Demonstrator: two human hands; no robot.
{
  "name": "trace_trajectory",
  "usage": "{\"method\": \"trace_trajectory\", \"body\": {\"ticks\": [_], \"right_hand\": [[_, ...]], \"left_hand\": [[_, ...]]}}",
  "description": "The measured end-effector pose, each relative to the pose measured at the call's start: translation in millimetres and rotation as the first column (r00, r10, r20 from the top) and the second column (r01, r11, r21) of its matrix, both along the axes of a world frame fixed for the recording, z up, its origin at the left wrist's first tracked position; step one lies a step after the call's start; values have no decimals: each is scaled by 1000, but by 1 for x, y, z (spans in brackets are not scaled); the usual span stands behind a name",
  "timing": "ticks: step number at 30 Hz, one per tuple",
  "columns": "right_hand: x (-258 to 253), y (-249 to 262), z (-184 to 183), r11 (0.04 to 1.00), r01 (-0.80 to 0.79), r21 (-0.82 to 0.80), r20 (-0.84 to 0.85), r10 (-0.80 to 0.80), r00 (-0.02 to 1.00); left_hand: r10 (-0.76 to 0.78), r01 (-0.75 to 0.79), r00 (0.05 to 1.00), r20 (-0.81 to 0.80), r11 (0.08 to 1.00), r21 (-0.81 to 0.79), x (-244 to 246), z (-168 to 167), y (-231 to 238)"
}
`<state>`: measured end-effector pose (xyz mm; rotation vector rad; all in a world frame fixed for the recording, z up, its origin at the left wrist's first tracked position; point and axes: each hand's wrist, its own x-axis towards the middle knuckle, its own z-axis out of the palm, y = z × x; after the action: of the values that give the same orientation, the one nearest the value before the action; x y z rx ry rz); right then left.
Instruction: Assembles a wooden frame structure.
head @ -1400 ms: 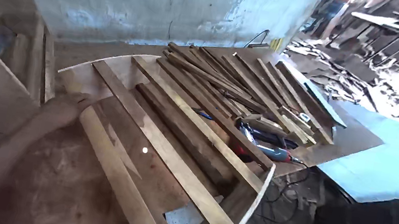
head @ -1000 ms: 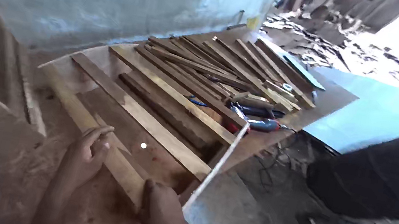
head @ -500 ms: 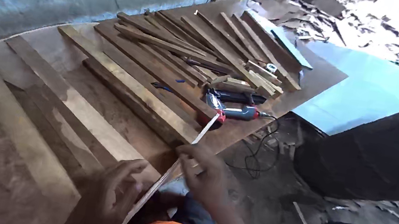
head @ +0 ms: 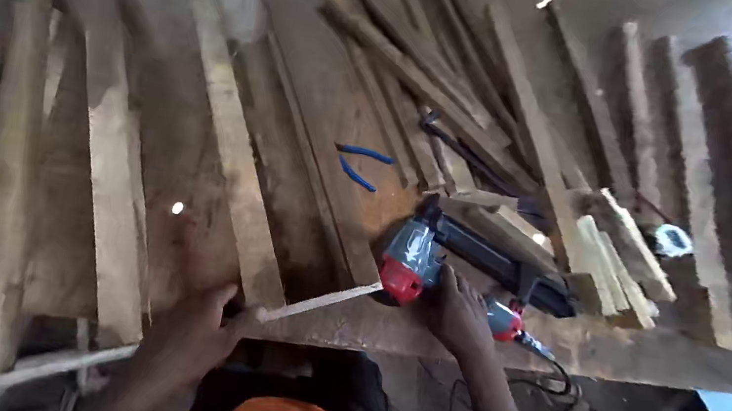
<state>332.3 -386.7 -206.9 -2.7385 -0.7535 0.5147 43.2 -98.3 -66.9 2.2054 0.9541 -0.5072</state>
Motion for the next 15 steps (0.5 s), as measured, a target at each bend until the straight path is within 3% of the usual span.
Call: {"method": "trace_trajectory", "body": {"ticks": [3,6,10,12,15], "right_hand": [[18,9,-21,996,-90,-25,40,91,995],[22,16,-23,991,-39,-126,44,45,998],[30,11,-30,988,-25,-153,42,32,999],[28,-4,-10,988,-6,-155,-2,6,1000],[14,-35,56,990,29,-136,-77,-40,996]], "left_hand": [[113,-110,993,17,987,-114,-1,-5,5],[166,-157,986,32,970,-186,-2,-10,4],[109,-109,994,-5,985,-135,0,-4,6],[57,-58,998,-8,993,-99,0,-5,6],[-6,7,1000,7,997,-81,6,-4,9]]}}
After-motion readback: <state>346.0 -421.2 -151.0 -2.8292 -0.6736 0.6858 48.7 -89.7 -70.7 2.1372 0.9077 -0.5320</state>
